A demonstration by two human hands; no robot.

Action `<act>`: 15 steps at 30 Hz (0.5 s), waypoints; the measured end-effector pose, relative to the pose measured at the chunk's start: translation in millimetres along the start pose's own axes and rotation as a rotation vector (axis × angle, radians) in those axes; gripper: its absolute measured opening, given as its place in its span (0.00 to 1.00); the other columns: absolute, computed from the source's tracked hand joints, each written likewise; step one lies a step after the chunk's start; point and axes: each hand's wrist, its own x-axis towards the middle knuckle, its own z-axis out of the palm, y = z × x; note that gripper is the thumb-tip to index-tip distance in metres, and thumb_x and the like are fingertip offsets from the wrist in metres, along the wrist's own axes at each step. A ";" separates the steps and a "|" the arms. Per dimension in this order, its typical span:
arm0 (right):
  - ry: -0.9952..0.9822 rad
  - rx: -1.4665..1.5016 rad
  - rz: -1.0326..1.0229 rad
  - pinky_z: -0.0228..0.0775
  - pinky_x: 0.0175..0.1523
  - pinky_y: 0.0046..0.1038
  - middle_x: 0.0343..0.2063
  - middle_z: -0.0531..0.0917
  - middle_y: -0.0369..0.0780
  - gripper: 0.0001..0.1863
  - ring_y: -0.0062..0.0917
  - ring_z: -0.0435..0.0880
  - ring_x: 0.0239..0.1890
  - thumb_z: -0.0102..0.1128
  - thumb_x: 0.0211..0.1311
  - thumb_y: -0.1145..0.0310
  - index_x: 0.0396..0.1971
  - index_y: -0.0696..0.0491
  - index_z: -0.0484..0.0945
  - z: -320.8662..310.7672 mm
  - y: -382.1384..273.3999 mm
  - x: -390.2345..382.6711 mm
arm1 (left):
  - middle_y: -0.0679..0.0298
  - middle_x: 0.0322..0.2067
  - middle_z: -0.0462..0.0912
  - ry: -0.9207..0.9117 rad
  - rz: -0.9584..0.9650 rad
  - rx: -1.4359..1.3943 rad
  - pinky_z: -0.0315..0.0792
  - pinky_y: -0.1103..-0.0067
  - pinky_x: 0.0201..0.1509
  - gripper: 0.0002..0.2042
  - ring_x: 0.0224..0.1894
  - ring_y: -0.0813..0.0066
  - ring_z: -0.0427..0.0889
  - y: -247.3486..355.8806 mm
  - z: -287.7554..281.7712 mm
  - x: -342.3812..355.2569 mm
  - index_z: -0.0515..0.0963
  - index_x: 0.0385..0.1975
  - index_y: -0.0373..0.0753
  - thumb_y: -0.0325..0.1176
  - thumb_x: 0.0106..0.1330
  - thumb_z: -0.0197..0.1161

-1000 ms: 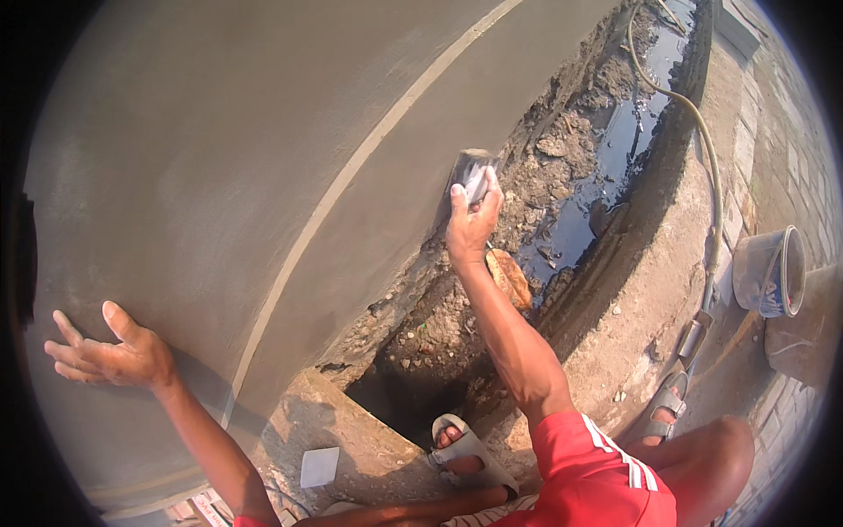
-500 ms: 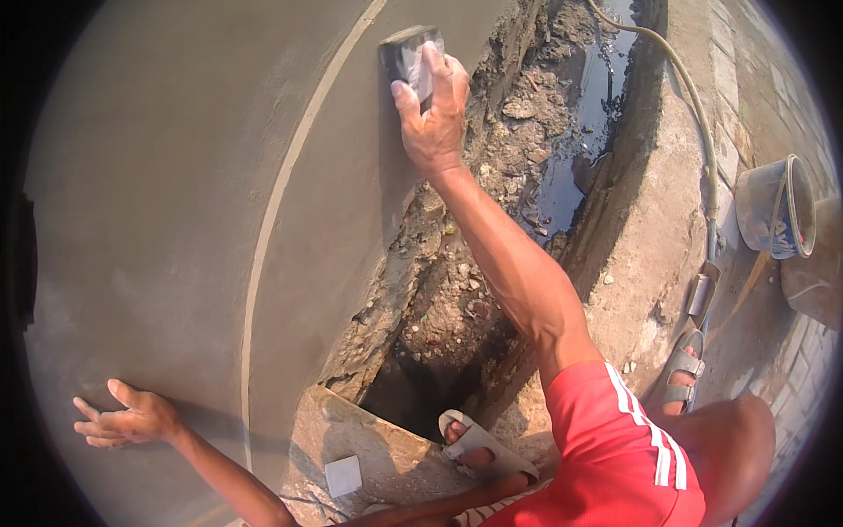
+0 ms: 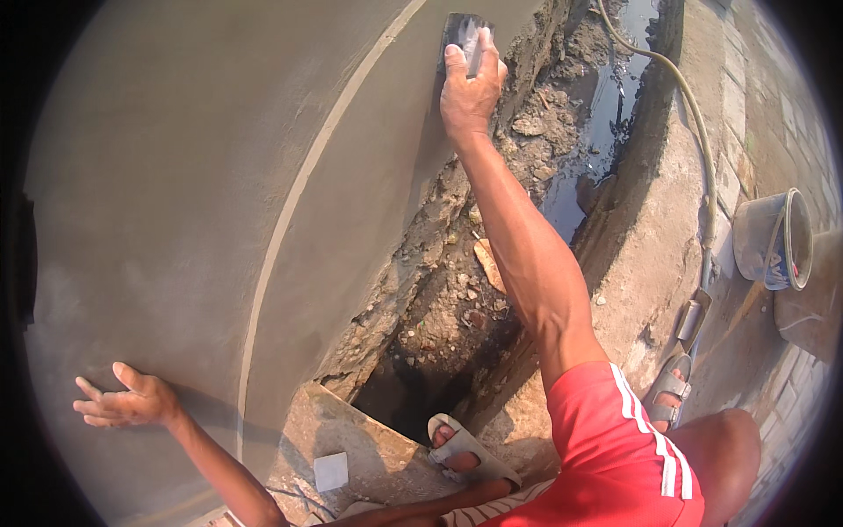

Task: The person smooths wet cement on a vertical wall using a trowel. They repeatedly scrape and level the surface, occasionally dipping the trowel into a bucket of water to clean it before continuing.

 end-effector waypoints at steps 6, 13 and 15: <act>-0.176 0.076 -0.003 0.61 0.69 0.41 0.60 0.66 0.50 0.37 0.42 0.66 0.66 0.67 0.64 0.59 0.69 0.57 0.64 -7.0 -7.8 -104.4 | 0.57 0.69 0.65 0.014 -0.068 -0.017 0.40 0.48 0.79 0.29 0.77 0.50 0.48 15.2 -9.8 5.9 0.63 0.69 0.40 0.46 0.71 0.54; 0.056 0.114 0.249 0.68 0.60 0.36 0.45 0.78 0.43 0.28 0.34 0.78 0.50 0.60 0.70 0.63 0.66 0.53 0.67 -37.0 67.3 49.4 | 0.57 0.71 0.60 0.018 -0.102 -0.131 0.37 0.48 0.78 0.31 0.78 0.50 0.43 32.7 -3.8 13.7 0.62 0.68 0.41 0.45 0.67 0.56; 0.038 0.108 0.559 0.71 0.52 0.33 0.43 0.81 0.39 0.23 0.29 0.80 0.46 0.58 0.70 0.62 0.62 0.50 0.70 -71.3 61.2 29.2 | 0.58 0.71 0.61 0.002 -0.030 -0.113 0.36 0.50 0.79 0.31 0.77 0.51 0.45 20.3 2.8 1.1 0.62 0.68 0.41 0.46 0.67 0.56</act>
